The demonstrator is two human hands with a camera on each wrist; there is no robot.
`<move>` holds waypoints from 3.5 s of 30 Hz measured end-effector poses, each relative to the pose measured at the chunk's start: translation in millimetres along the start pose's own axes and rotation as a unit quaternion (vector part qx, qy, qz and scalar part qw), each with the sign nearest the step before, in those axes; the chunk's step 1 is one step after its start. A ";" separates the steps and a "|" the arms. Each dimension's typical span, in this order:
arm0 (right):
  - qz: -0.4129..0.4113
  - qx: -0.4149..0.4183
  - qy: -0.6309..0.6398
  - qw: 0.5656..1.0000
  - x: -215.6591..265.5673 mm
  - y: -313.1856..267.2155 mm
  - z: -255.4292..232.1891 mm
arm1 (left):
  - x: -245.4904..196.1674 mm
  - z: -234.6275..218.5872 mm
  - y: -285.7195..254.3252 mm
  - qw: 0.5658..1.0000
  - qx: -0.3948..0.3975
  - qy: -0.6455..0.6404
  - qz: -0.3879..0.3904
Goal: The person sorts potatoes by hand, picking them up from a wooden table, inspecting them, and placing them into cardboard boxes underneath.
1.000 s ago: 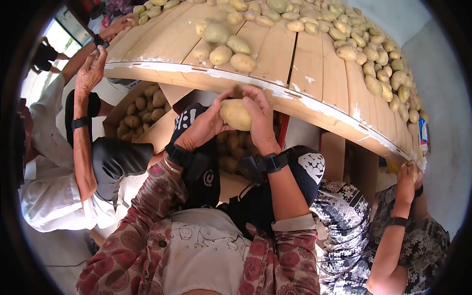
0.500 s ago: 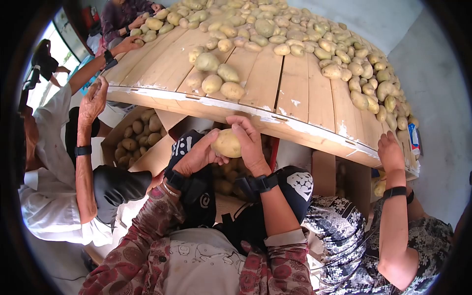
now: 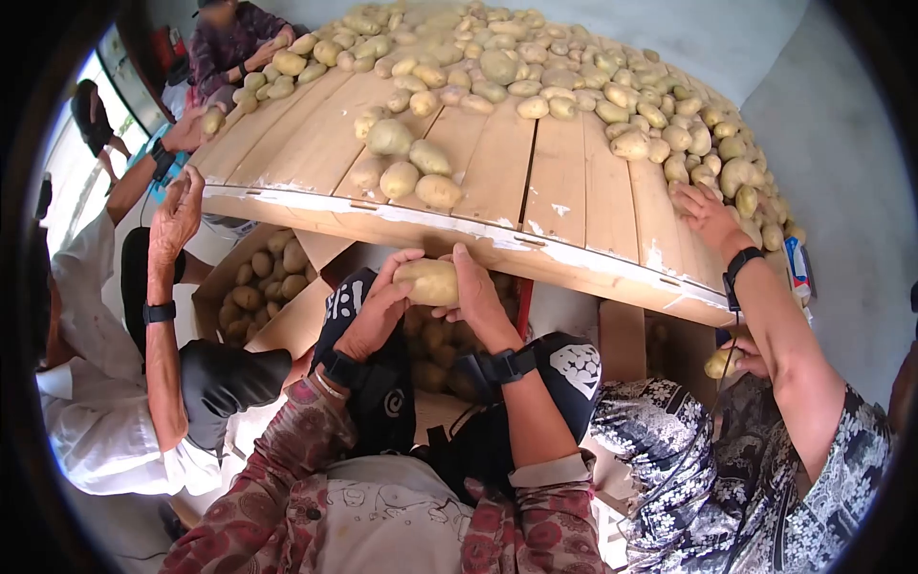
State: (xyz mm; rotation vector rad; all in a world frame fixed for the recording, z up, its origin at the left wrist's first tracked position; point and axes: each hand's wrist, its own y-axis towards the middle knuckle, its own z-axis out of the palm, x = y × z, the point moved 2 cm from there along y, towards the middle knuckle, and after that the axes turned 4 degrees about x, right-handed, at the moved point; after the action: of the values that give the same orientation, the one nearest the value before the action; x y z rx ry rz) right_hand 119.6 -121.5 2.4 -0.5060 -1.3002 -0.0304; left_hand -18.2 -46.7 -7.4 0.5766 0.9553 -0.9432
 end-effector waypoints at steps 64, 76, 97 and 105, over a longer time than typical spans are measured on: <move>0.041 0.070 -0.329 0.941 142.3 247.6 -32.0 | -52.1 -63.9 -15.6 0.993 0.057 -0.007 -0.102; -0.157 -0.100 -0.240 0.953 146.4 163.2 -46.9 | -54.7 -67.9 -17.3 0.995 0.040 -0.014 -0.094; -0.117 0.038 -0.465 0.877 -35.1 27.7 -79.1 | -36.6 -51.8 -11.6 0.991 0.083 -0.011 -0.109; -0.125 0.103 -0.465 0.871 -66.3 33.8 -58.9 | -44.5 -53.4 -3.3 0.984 0.123 0.006 -0.131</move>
State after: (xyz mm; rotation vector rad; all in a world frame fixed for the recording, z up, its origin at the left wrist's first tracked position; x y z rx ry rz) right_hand 164.6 -130.5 -80.7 -0.1408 -2.2849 0.1560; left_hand -54.8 11.0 5.9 0.6754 0.9456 -1.3071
